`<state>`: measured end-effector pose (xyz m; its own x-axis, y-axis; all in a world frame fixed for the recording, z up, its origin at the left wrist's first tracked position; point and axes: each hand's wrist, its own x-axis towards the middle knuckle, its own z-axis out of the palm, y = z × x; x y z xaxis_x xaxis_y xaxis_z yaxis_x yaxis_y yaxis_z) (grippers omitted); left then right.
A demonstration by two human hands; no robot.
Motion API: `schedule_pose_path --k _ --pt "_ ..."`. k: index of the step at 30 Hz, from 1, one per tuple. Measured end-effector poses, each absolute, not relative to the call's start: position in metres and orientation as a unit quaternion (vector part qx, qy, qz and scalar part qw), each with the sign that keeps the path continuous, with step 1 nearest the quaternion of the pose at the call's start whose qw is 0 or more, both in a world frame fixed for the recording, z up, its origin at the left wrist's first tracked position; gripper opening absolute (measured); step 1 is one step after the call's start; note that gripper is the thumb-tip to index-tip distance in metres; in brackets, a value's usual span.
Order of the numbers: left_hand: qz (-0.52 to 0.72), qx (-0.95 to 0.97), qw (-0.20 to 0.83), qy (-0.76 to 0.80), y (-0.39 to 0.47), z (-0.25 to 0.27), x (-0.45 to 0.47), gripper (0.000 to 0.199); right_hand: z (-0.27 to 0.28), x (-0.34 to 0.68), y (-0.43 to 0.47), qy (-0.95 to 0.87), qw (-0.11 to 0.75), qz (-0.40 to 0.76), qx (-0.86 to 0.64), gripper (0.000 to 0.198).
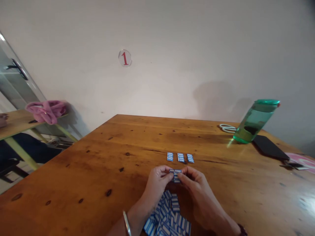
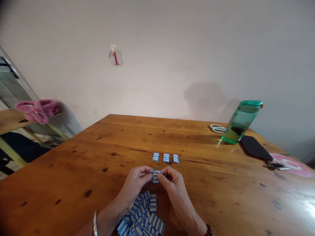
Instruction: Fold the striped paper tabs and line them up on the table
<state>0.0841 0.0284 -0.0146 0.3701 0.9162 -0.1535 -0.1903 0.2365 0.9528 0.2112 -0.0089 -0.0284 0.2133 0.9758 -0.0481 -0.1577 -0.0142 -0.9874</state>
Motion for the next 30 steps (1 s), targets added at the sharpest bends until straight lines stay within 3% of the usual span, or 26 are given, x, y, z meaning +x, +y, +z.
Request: schedule_pose_path --k 10,30 --pt "0.371 0.455 0.718 0.374 0.025 -0.007 0.084 0.016 -0.02 0.207 -0.014 -0.384 0.609 0.438 -0.538 0.026" --pt "0.371 0.46 0.718 0.367 0.022 -0.007 0.085 0.024 -0.02 0.203 -0.015 -0.37 0.607 0.451 -0.54 0.026"
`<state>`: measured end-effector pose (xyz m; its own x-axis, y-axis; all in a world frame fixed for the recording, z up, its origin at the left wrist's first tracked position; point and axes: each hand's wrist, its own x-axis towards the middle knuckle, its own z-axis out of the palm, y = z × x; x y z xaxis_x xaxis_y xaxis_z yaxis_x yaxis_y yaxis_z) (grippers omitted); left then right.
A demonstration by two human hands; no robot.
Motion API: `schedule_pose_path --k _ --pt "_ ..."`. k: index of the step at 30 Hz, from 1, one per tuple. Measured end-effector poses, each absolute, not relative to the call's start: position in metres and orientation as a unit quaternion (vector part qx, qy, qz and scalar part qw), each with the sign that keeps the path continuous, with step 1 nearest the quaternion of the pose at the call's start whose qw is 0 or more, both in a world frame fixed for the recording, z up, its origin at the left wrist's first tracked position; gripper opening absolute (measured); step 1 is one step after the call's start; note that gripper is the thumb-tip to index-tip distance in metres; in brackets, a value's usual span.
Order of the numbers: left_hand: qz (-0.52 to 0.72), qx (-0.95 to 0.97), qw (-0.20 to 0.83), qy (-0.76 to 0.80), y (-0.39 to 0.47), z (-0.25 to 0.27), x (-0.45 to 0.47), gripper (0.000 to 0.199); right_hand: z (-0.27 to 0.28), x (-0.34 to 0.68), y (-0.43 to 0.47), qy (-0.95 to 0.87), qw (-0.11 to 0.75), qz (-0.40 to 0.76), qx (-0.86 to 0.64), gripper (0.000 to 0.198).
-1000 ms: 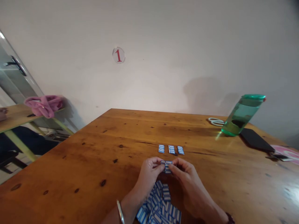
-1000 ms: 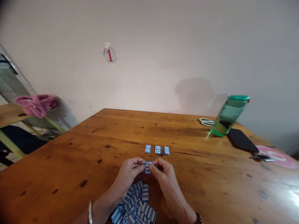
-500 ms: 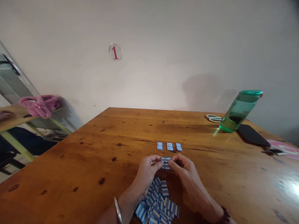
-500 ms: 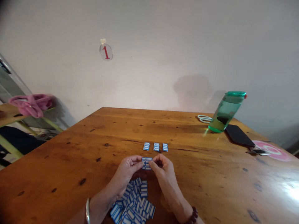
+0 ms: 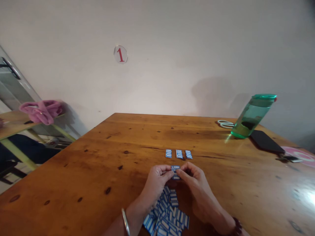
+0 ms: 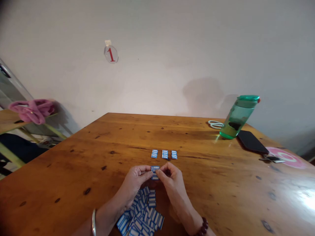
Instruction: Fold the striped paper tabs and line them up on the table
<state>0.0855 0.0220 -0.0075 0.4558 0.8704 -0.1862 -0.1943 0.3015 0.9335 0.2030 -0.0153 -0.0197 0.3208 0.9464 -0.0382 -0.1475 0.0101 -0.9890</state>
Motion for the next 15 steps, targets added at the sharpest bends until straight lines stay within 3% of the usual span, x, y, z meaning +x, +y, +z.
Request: schedule_pose_path --k 6,15 --pt "0.371 0.478 0.713 0.354 0.0228 -0.0086 0.0857 0.027 -0.016 0.2014 -0.0165 -0.37 0.606 0.452 -0.54 0.027" --pt "0.394 0.51 0.675 0.36 0.0267 -0.0149 0.0861 0.013 -0.0198 0.1967 -0.0181 -0.385 0.601 0.435 -0.549 0.027"
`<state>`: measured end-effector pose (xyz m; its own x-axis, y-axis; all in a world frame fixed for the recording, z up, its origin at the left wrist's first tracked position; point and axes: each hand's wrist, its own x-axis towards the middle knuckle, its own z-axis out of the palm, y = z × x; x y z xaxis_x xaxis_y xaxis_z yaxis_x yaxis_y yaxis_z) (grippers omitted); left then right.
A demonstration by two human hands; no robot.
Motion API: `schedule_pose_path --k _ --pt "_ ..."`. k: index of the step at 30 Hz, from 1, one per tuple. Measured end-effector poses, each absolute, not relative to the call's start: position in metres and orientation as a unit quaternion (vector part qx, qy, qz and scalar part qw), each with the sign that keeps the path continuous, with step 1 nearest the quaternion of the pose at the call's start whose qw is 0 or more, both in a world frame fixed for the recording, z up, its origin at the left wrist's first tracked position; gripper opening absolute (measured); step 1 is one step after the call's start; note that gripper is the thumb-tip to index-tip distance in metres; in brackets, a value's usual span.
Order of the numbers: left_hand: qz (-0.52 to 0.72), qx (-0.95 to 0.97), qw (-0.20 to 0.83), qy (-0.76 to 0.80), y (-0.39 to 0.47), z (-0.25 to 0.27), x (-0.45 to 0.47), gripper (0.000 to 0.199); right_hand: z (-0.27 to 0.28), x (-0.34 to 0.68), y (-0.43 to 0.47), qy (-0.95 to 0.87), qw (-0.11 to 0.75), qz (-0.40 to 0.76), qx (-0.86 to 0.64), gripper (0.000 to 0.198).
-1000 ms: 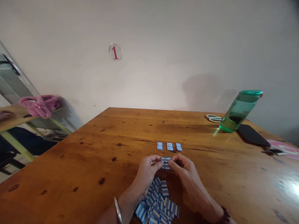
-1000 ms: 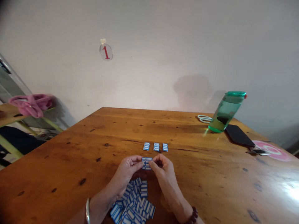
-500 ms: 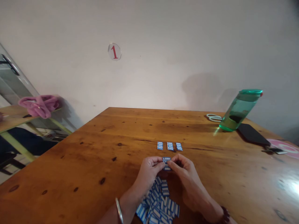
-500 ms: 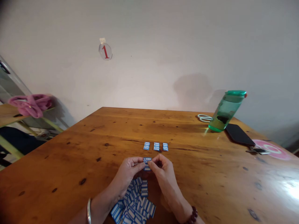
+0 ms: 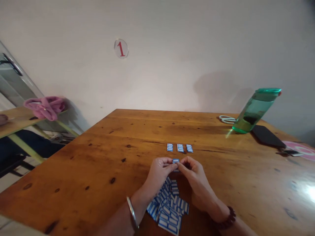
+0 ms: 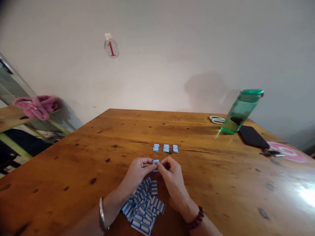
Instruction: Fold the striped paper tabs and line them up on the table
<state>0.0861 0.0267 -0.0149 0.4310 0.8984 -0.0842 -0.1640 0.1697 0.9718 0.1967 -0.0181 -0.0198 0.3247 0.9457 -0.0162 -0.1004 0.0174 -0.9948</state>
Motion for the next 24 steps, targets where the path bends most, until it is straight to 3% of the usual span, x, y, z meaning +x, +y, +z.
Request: schedule_pose_path --k 7,12,18,24 --pt "0.444 0.465 0.673 0.365 0.03 0.0 0.074 0.01 -0.016 0.207 -0.014 -0.484 0.556 0.406 -0.541 0.021" --pt "0.502 0.355 0.706 0.352 0.036 0.007 0.062 0.01 -0.017 0.216 -0.012 -0.634 0.402 0.304 -0.586 0.009" --pt "0.521 0.303 0.716 0.352 0.035 0.012 0.059 0.008 -0.016 0.207 -0.018 -0.728 0.292 0.219 -0.581 0.014" --pt "0.519 0.315 0.716 0.345 0.034 0.012 0.059 0.005 -0.015 0.19 -0.024 -0.832 0.219 0.163 -0.483 0.029"
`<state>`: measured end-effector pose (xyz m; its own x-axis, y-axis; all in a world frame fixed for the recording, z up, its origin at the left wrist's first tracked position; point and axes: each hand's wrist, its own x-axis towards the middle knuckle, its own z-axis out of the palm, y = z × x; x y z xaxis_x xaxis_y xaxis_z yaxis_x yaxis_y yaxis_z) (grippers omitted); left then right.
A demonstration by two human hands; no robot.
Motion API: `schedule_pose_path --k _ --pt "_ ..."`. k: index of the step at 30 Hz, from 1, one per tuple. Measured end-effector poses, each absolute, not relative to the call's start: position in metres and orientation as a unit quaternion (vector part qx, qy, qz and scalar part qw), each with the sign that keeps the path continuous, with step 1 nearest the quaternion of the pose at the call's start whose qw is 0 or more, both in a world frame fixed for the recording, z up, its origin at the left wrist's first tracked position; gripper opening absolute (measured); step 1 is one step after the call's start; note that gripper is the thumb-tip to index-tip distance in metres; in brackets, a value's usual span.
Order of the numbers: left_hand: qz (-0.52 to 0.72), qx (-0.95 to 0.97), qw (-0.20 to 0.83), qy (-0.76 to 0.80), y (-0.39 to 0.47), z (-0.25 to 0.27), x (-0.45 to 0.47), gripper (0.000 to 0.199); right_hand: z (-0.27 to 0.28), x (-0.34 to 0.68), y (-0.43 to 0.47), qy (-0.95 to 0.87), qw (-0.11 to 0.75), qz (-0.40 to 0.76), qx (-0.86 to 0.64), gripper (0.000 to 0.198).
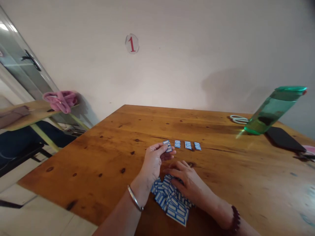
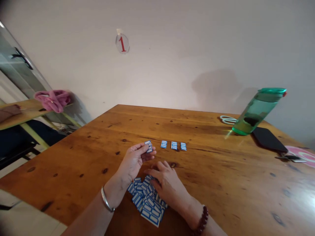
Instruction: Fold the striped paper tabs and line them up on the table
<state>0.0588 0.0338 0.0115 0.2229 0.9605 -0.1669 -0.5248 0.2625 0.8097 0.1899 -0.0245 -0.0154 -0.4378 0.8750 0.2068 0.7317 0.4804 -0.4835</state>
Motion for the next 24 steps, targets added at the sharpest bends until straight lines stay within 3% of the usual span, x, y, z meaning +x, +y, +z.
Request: schedule_pose_path --k 5,24 --pt "0.517 0.318 0.716 0.346 0.035 0.011 0.059 0.003 -0.013 0.191 -0.027 -0.845 0.161 0.131 -0.493 0.023" --pt "0.516 0.309 0.722 0.342 0.036 0.009 0.061 0.003 -0.007 0.199 -0.024 -0.825 0.094 0.16 -0.535 0.008"
